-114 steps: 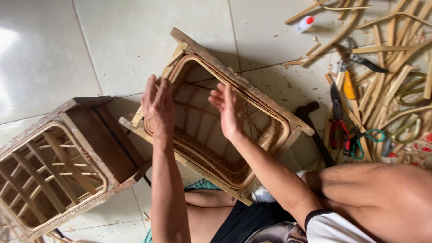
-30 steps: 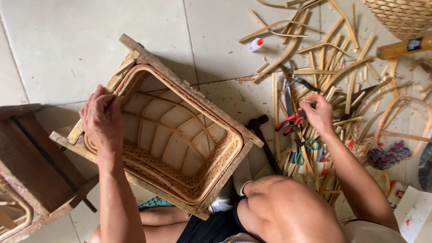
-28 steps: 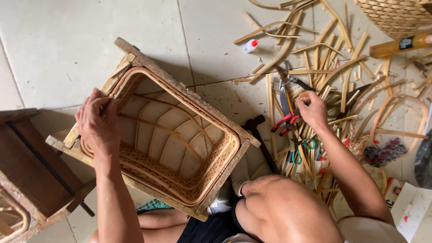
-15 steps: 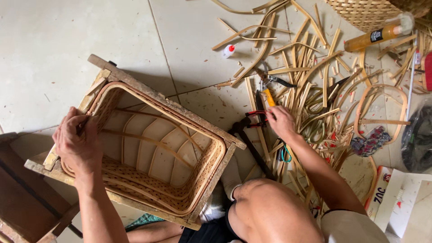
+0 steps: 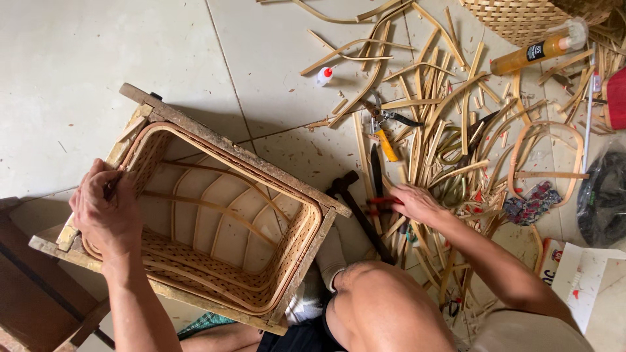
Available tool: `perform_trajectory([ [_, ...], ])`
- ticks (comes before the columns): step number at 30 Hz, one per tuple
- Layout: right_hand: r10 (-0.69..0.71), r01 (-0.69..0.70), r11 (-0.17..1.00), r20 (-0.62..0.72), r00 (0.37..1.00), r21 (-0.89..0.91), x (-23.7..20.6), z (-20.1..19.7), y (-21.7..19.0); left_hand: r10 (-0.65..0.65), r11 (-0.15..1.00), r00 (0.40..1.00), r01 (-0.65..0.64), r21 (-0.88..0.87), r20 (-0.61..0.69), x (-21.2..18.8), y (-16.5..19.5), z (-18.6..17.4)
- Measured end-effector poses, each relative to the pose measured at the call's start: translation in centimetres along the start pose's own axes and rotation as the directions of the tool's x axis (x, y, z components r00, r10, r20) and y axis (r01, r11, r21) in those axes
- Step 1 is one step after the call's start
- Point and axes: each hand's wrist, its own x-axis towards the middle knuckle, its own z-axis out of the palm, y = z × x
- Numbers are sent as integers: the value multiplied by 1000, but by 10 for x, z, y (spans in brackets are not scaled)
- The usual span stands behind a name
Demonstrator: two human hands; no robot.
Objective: The person weaves thin bamboo strips into a rectangular basket frame. They bend and tuck the strips into the frame, use pliers to pull and secure them, and repeatedly adjust the weave with both hands.
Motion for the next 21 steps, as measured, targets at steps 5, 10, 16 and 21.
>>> perform_trajectory([
  [5,248,-249,881,54,967,402,19,1,-6,-104,991,994,106,-78,27,13,20,-10],
  [10,331,-151,873,-337,882,464,58,3,-47,-91,993,996,89,-83,-19,32,20,-8],
  [16,302,26,852,-531,792,523,60,-9,-74,-46,999,997,45,-10,-57,35,9,2],
  [21,282,-7,898,-563,777,440,76,-12,-98,-63,997,997,61,-44,-53,37,6,2],
])
